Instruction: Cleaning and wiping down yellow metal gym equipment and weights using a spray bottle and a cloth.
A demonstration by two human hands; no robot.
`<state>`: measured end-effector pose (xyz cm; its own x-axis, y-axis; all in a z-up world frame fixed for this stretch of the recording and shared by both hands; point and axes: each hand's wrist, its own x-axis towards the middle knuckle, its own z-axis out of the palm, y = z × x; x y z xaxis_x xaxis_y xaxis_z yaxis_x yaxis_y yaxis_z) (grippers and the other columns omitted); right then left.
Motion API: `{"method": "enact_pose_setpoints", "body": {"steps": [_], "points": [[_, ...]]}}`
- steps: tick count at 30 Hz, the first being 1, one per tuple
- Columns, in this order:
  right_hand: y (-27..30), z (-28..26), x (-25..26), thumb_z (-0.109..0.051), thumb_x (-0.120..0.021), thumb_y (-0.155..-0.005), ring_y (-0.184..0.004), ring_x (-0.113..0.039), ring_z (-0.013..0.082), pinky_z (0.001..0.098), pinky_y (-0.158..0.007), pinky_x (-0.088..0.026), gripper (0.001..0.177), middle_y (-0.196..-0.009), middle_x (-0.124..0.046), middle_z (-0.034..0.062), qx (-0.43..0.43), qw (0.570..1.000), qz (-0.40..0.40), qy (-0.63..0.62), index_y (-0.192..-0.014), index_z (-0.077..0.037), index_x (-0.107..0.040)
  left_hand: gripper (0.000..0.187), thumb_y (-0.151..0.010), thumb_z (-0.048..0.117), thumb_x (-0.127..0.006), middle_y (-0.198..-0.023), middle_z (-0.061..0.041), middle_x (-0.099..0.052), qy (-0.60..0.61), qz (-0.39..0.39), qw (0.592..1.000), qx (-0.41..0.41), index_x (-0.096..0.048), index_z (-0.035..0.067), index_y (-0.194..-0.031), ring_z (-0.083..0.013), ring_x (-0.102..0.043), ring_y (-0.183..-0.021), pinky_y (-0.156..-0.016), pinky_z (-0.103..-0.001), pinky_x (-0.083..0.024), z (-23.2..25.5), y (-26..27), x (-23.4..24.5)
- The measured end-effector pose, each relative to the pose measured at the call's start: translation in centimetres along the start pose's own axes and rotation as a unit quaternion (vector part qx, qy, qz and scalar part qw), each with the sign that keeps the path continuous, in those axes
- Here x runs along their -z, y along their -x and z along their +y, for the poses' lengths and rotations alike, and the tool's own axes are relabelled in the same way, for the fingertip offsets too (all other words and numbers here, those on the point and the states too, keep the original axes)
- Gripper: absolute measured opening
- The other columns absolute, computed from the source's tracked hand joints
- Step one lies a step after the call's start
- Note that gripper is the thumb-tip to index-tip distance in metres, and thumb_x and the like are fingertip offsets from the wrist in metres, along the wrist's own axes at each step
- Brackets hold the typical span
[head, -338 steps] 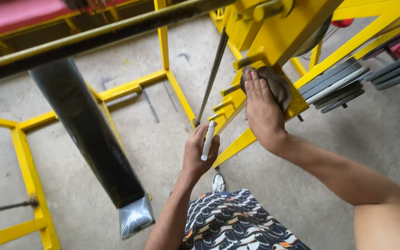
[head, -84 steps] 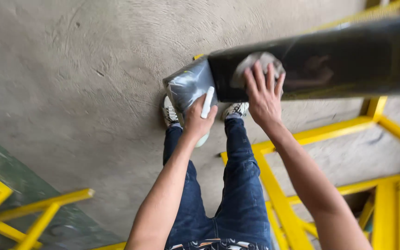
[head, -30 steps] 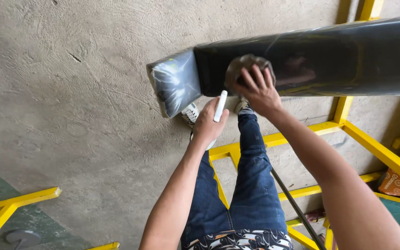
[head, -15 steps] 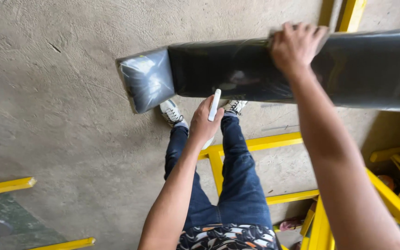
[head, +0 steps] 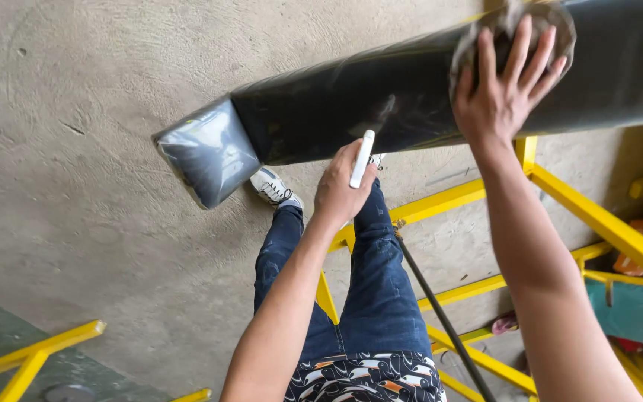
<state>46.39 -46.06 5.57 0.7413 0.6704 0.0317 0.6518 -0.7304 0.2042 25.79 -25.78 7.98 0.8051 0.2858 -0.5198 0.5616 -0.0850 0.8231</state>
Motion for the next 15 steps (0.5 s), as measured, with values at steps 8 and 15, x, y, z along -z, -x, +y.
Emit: {"method": "enact_pose_setpoints", "body": {"steps": [8, 15], "points": [[3.2, -8.6, -2.3, -0.039, -0.074, -0.095, -0.157, -0.030, 0.0381, 0.0633, -0.126, -0.018, 0.058, -0.170, -0.040, 0.0103, 0.136, 0.985, -0.029, -0.102, -0.150, -0.028, -0.064, 0.049, -0.097, 0.025, -0.066, -0.133, -0.019, -0.066, -0.018, -0.027, 0.999, -0.041, -0.057, 0.004, -0.140, -0.0375, -0.067, -0.118, -0.101, -0.045, -0.055, 0.9, -1.1, -1.3], [9.7, 8.5, -1.2, -0.039, -0.084, -0.087, -0.161, -0.022, 0.0348, 0.0683, -0.127, -0.023, 0.065, -0.170, -0.034, 0.0070, 0.076, 0.997, 0.021, -0.011, -0.150, -0.036, -0.066, 0.057, -0.098, 0.032, -0.061, -0.133, -0.019, -0.066, -0.016, -0.090, 0.996, -0.009, -0.051, 0.002, -0.146, -0.0323, -0.070, -0.116, -0.098, -0.044, -0.056, 4.3, -1.2, -2.7]]}}
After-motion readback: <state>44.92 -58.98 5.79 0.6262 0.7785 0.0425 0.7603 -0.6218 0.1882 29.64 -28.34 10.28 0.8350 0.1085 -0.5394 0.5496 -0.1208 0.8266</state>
